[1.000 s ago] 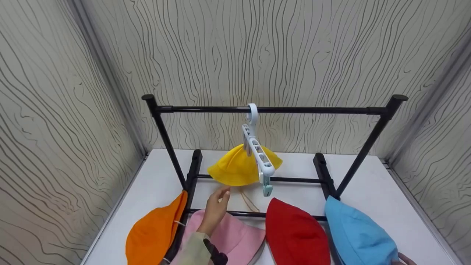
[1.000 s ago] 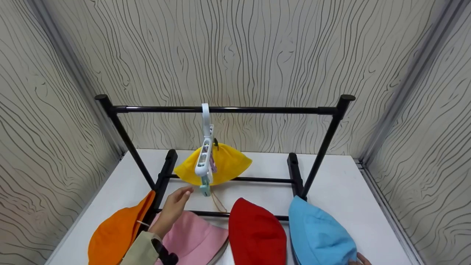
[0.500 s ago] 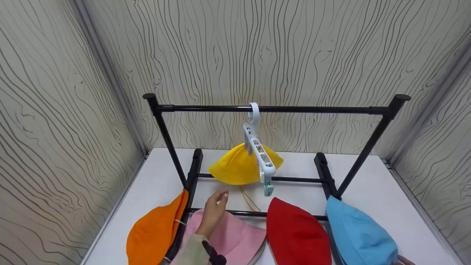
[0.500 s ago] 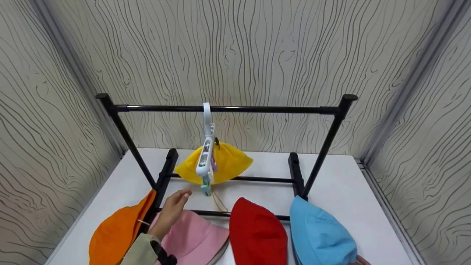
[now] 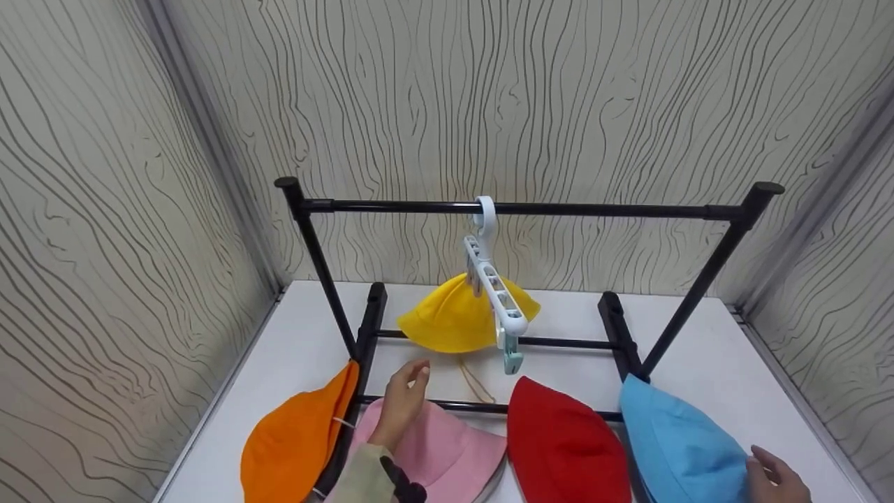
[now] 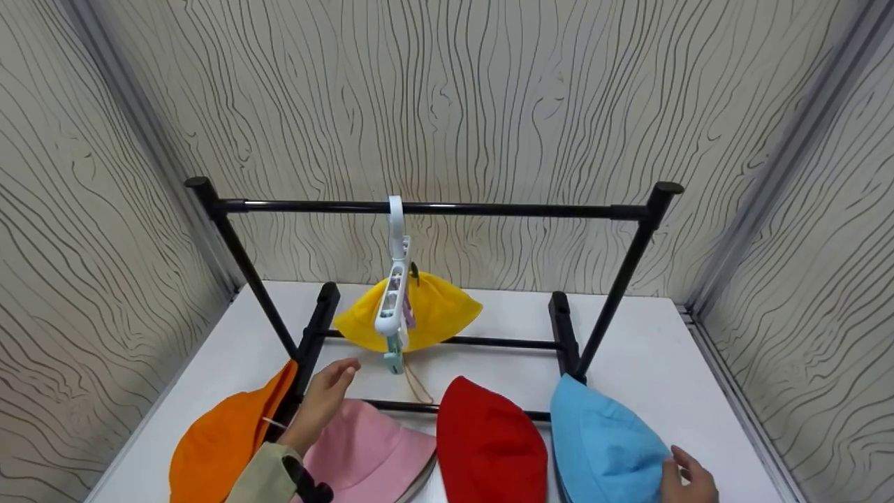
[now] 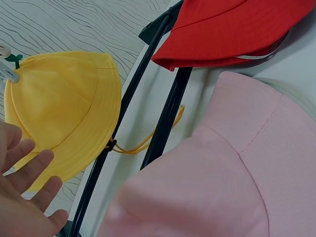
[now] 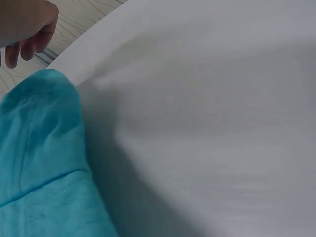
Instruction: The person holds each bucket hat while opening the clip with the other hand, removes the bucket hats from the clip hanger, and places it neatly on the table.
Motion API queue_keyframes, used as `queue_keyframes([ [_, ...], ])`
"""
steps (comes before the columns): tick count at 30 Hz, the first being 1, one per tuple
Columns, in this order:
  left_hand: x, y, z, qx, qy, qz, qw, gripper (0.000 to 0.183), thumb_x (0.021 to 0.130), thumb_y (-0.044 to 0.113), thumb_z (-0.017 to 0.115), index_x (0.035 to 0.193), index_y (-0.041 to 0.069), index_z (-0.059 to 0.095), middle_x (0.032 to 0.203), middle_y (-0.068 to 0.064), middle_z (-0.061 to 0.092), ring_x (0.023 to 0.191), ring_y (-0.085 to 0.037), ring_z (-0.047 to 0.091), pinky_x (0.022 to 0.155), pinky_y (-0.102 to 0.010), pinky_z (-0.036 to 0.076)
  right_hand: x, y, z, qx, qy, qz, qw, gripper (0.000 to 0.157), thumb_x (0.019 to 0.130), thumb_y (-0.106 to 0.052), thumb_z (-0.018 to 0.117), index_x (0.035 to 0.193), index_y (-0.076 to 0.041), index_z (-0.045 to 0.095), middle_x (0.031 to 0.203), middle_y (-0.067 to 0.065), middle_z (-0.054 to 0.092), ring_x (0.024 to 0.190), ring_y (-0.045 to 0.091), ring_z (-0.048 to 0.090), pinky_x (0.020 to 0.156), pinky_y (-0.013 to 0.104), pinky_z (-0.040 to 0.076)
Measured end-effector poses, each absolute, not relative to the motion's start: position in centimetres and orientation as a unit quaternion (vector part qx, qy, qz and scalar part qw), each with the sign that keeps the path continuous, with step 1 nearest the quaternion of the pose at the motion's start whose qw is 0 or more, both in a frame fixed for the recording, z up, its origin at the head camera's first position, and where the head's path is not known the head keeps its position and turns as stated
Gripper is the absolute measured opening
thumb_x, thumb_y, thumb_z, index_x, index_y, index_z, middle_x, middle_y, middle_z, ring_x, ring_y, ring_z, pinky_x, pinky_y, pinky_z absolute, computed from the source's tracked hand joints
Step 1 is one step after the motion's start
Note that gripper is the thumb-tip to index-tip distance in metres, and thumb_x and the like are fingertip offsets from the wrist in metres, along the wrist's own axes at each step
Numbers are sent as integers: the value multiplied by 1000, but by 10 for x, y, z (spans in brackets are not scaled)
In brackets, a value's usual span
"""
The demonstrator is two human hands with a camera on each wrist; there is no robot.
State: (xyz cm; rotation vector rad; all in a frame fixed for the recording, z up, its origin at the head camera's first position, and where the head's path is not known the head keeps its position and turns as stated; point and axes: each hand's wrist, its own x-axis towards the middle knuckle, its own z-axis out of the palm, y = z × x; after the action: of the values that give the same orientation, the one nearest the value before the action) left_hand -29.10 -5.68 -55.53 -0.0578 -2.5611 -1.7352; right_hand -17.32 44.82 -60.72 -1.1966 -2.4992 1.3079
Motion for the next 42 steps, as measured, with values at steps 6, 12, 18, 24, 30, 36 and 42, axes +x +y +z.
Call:
queue_keyframes([
  [6,-294,-57,-552,-20,-832,-553,36,31,100,16,50,125,-1,58,126,-20,61,119,-38,53,101,-53,44,-191,416,-580,-331,-841,421,85,60,100,-43,38,138,2,44,136,31,46,124,48,43,99,60,38],
  [12,-297,-57,-547,-41,-835,-546,54,33,98,15,53,126,-2,57,128,-20,60,124,-39,51,106,-56,39,-209,388,-569,-259,-862,426,90,63,101,-47,36,140,2,42,138,29,46,125,43,45,99,50,44],
  [18,-305,-59,-538,-67,-831,-545,83,34,97,11,53,127,-6,56,129,-23,58,127,-40,48,109,-56,35,-230,356,-558,-187,-881,422,106,58,102,-43,38,138,1,46,140,26,48,129,38,44,100,45,45],
  [24,-313,-59,-529,-55,-833,-545,83,35,96,9,53,128,-5,55,131,-21,57,128,-37,48,110,-53,35,-253,327,-546,-130,-883,435,118,50,102,-35,44,137,1,48,138,26,49,131,38,42,108,55,35],
  [30,-320,-57,-517,-64,-841,-528,96,38,97,11,53,132,-5,52,134,-22,54,130,-37,46,111,-52,35,-276,302,-530,-67,-890,431,137,45,100,-31,50,136,-3,52,135,18,55,124,30,51,106,42,43],
  [36,-325,-55,-504,-70,-843,-523,105,41,98,12,53,136,-2,50,139,-22,50,132,-38,43,112,-52,33,-298,277,-513,-19,-895,425,135,45,99,-28,54,136,-4,52,139,20,51,129,34,46,108,51,38],
  [42,-333,-51,-495,-79,-844,-516,123,40,97,11,55,134,-2,51,136,-22,53,129,-38,46,111,-51,35,-316,252,-498,7,-905,410,113,45,99,-25,54,139,-6,49,144,18,47,137,35,38,113,52,31],
])
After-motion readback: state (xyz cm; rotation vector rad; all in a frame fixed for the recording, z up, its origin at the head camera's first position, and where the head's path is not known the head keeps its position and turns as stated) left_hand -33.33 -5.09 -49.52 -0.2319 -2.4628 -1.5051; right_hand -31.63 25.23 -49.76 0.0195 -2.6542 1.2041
